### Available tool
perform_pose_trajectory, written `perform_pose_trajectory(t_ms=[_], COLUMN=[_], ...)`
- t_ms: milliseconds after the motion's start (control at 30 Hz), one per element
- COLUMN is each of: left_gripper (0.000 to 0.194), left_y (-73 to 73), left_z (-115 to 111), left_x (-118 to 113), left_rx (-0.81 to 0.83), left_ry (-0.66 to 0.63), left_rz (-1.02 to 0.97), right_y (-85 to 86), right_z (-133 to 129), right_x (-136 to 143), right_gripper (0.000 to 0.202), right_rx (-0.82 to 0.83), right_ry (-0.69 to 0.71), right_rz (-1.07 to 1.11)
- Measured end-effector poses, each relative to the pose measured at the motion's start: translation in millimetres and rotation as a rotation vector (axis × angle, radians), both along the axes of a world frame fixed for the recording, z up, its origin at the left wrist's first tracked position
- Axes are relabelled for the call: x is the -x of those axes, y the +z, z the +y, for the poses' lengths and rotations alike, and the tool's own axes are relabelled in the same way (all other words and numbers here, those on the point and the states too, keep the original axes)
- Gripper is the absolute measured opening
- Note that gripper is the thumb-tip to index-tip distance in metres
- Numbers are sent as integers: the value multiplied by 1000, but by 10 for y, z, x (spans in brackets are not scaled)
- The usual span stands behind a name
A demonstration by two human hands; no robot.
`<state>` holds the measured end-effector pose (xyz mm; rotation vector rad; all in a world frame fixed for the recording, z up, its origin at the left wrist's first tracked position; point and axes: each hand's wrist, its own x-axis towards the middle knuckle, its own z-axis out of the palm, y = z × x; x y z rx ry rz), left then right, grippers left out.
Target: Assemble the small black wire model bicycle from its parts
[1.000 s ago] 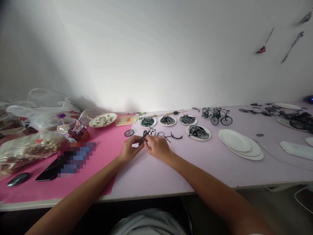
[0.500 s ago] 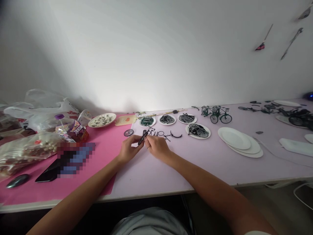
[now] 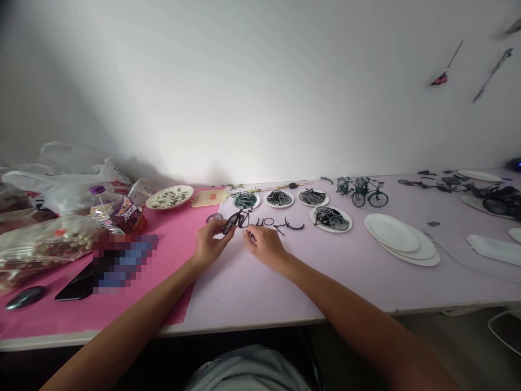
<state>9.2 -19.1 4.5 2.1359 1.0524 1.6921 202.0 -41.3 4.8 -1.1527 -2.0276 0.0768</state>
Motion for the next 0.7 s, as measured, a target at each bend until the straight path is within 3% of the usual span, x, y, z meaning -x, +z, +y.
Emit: perform_pose_trajectory(t_ms=[200,300,700], left_gripper=[23,23,15], left_y=[168,214,35], left_z=[82,127,105], left_x=[225,325,242], left_rx=[-22,-26,105], left_ry=[166,181,77], left_rz=[-109,-107,-6], right_y=[-16,-78,-117], right_z=[-15,16,-43], right_x=[-51,-66,-40], right_gripper=[31,31,33], right_rx=[121,144,342], right_ry=[97,123,249], right_rz=[111,122,192])
